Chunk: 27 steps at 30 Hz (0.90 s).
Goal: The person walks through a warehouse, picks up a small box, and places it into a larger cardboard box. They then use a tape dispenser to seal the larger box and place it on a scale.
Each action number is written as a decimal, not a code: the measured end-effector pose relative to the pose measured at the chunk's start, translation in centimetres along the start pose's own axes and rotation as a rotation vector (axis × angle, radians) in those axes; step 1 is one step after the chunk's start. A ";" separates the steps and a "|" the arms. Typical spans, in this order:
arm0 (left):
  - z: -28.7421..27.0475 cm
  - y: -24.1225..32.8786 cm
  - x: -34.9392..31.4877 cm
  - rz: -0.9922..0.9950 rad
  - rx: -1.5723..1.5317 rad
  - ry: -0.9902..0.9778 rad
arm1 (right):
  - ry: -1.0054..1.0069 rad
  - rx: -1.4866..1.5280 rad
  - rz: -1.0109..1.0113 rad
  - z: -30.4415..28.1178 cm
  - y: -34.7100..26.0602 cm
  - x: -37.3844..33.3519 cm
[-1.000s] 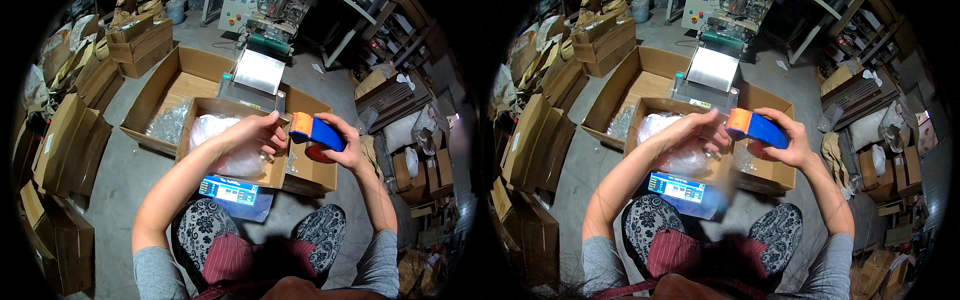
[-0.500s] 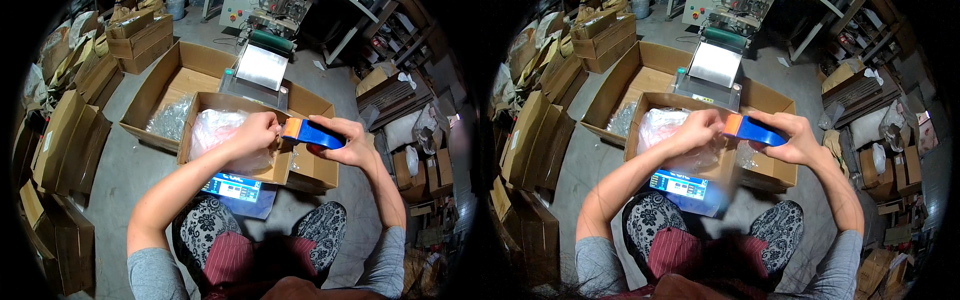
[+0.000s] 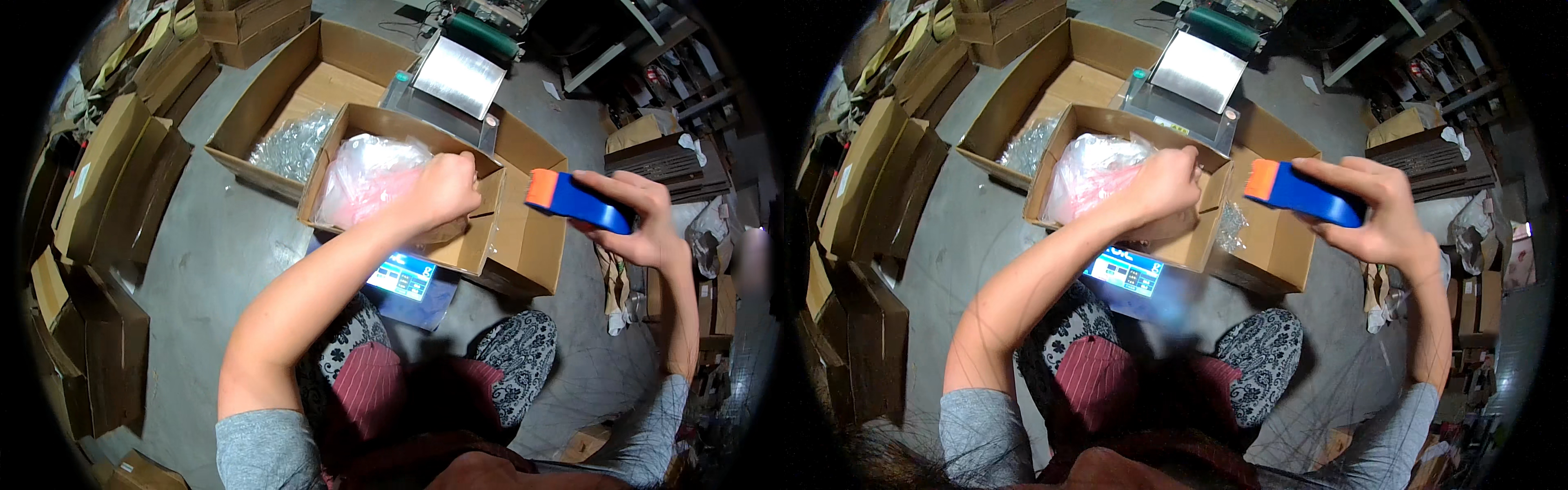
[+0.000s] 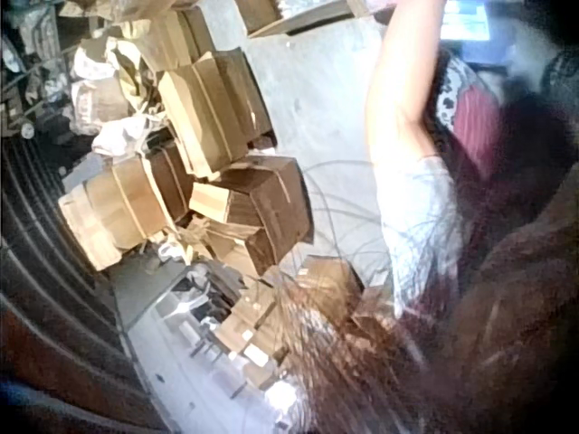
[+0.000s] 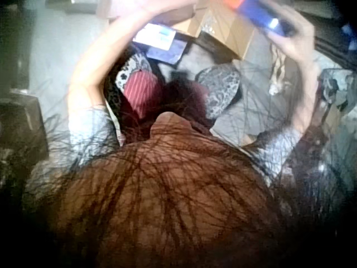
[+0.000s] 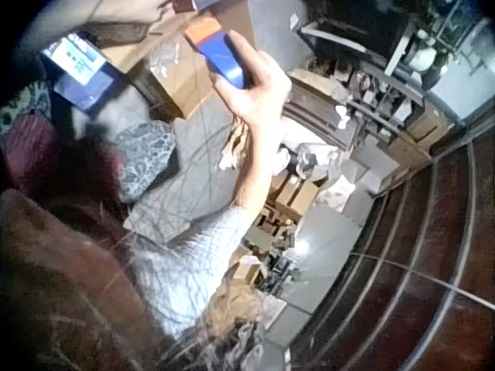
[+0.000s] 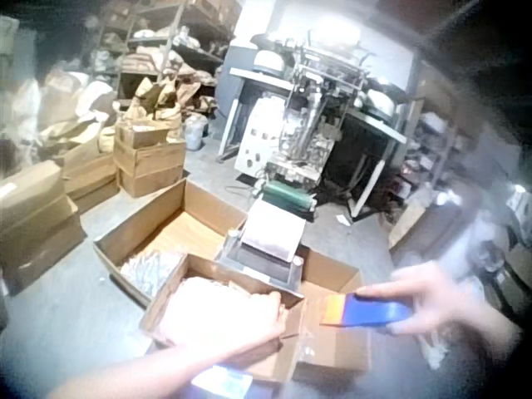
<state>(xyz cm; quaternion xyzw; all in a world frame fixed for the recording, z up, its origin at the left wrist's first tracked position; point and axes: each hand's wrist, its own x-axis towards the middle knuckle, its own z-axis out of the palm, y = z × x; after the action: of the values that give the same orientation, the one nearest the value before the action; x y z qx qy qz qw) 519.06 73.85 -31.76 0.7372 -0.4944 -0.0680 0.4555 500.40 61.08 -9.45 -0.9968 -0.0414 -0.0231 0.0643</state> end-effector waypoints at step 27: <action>2.5 1.4 0.9 -0.215 0.305 0.007 | 0.090 0.036 -0.098 -1.0 -1.0 0.9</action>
<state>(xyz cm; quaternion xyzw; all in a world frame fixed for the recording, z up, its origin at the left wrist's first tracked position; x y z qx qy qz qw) 517.23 71.49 -31.86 0.8465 -0.4159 -0.0379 0.3301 501.12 61.97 -8.27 -0.9903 -0.0874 -0.0701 0.0827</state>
